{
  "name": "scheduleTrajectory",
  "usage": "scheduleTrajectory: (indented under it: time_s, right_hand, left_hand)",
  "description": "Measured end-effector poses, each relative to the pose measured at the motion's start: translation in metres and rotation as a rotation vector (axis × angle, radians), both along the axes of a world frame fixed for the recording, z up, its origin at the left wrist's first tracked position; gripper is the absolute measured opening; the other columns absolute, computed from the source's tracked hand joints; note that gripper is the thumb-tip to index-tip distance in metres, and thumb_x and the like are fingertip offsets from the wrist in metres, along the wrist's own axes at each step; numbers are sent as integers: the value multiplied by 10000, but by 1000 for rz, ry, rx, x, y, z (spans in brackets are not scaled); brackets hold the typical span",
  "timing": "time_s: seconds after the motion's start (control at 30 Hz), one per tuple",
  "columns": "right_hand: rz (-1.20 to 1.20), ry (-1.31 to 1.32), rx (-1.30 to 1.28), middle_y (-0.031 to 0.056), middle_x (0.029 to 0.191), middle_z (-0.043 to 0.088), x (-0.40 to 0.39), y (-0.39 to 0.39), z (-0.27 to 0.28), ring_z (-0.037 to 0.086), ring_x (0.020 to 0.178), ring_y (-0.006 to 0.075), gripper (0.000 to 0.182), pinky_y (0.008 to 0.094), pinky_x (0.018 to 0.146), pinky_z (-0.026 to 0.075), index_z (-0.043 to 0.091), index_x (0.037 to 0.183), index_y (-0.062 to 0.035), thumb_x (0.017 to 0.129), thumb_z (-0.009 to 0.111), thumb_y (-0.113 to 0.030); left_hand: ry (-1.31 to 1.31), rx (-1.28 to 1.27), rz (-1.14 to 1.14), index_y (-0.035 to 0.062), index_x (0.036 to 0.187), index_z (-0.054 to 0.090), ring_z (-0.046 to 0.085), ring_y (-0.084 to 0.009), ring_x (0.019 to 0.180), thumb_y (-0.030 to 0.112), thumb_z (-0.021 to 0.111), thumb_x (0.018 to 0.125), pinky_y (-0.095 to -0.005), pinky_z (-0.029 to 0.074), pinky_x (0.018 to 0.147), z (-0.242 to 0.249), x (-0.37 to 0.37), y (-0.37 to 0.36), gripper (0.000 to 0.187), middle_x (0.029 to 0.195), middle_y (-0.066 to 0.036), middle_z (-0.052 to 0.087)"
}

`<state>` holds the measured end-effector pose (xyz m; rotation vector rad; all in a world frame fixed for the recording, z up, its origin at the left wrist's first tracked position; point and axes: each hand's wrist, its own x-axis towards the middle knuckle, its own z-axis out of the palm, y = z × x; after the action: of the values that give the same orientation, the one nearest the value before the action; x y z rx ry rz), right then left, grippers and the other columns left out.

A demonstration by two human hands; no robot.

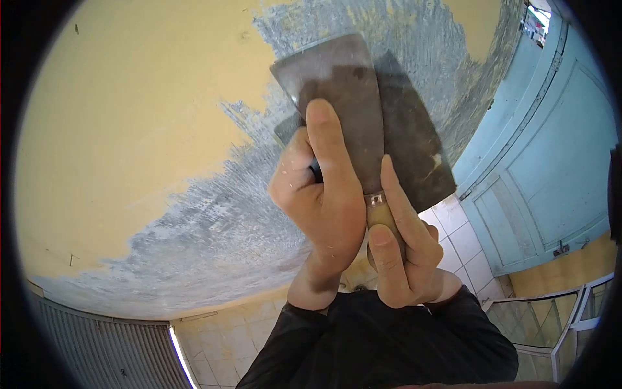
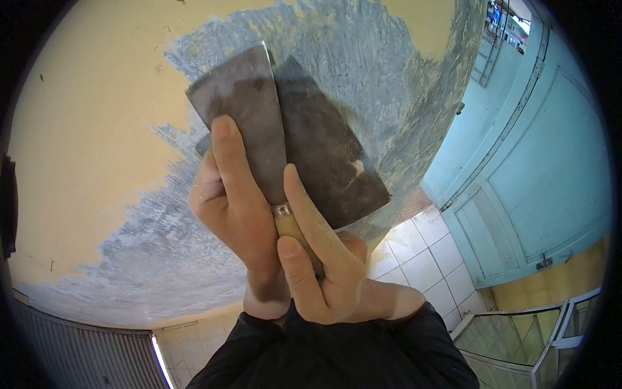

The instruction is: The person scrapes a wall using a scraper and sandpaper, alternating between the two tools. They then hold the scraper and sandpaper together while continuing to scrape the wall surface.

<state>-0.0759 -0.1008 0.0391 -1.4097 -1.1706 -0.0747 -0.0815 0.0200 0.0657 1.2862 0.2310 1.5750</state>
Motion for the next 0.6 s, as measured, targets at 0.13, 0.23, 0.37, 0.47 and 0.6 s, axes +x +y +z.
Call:
scheduleTrajectory:
  time_s: [0.13, 0.23, 0.37, 0.47, 0.6]
  right_hand:
    - [41, 62, 24, 317, 1119, 696, 2, -3, -7, 724, 917, 246, 527, 316, 801, 552, 413, 1419, 229, 1027, 488, -114]
    - [42, 144, 66, 263, 1058, 711, -2, -1, -3, 715, 884, 225, 523, 314, 797, 545, 419, 1418, 227, 1029, 485, -115]
    - [27, 103, 69, 235, 1005, 716, -1, -1, 0, 700, 875, 185, 505, 282, 771, 533, 436, 1419, 213, 1025, 481, -99]
    - [-3, 97, 24, 233, 1011, 715, 0, -5, -16, 700, 871, 186, 510, 276, 762, 531, 429, 1431, 204, 1030, 476, -107]
    - [35, 133, 59, 249, 1057, 706, 1, 2, -9, 706, 894, 217, 514, 294, 782, 540, 410, 1440, 208, 1032, 473, -98]
  left_hand:
    - [54, 54, -47, 9, 684, 634, 385, -8, 609, 231, 600, 1066, -234, 282, 531, -19, -2, 2, 443, 625, 55, 552]
    - [44, 44, 68, 16, 675, 616, 379, -7, 608, 212, 593, 1069, -236, 279, 528, 6, 4, 2, 441, 615, 66, 528]
    - [22, 40, -3, 14, 672, 599, 373, -5, 618, 192, 595, 1066, -235, 273, 527, 3, 1, 1, 432, 615, 76, 505]
    - [13, 42, -50, 18, 665, 586, 368, -1, 623, 190, 604, 1062, -234, 266, 525, -16, 1, 1, 433, 612, 79, 489]
    - [56, 44, -22, 9, 652, 544, 359, -14, 603, 174, 601, 1060, -259, 270, 503, -2, 3, 1, 443, 582, 56, 467]
